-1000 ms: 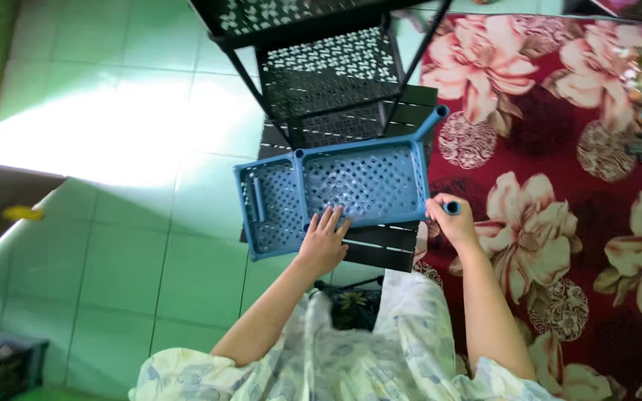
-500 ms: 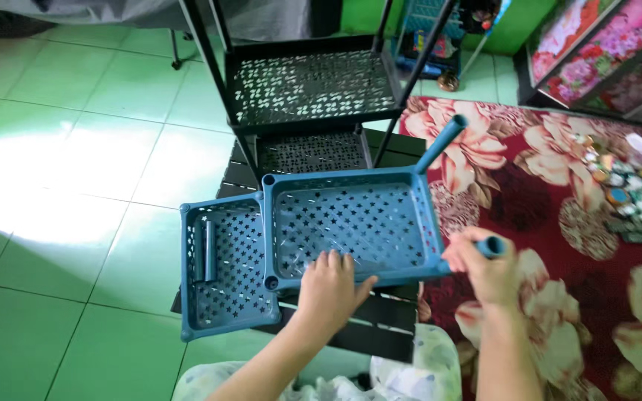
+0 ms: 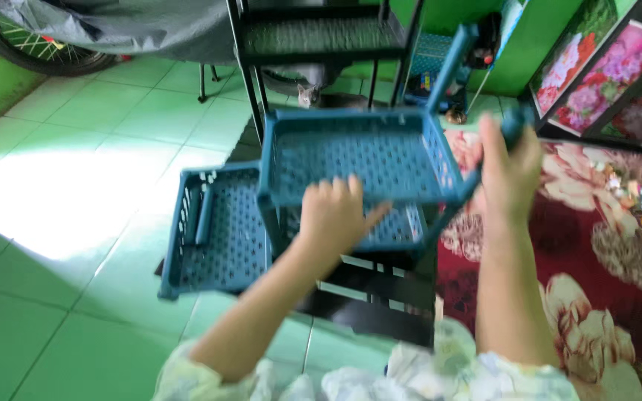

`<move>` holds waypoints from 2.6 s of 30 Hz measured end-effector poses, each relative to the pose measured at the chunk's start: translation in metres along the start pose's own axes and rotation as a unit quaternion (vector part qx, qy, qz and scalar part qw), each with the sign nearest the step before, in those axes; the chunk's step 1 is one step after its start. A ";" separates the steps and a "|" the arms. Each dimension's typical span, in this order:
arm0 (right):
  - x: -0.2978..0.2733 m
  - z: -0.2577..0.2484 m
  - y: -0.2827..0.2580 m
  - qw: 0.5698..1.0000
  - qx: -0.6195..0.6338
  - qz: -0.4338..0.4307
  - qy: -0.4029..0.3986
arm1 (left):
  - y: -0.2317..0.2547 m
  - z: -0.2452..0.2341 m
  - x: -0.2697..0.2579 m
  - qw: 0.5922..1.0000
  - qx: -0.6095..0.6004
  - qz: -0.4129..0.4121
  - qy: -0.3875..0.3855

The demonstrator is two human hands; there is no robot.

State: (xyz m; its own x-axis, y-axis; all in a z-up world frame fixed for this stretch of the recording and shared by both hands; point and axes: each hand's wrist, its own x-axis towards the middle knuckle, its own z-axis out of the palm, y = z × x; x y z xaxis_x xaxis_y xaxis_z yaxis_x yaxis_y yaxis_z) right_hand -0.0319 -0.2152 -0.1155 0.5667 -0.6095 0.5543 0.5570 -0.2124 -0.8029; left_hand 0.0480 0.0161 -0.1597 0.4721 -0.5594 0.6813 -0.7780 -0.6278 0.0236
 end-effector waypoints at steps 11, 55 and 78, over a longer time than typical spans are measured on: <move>0.013 -0.004 0.024 1.000 0.013 0.023 -0.014 | 0.003 0.001 0.005 0.999 0.028 0.000 -0.039; 0.004 -0.013 0.005 0.973 0.142 0.087 -0.159 | 0.006 -0.002 0.007 0.990 -0.004 -0.052 -0.131; -0.124 -0.028 0.135 0.975 -0.212 -0.020 0.059 | 0.089 0.031 0.001 0.980 -0.099 0.164 0.044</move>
State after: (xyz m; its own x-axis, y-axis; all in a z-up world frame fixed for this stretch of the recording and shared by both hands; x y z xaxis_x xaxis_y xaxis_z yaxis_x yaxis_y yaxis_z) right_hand -0.0436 -0.1892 -0.2992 0.4624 -0.6725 0.5778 0.2613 -0.5194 -0.8136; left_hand -0.0081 -0.0576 -0.1798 0.1524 -0.6598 0.7358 -0.9517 -0.2988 -0.0709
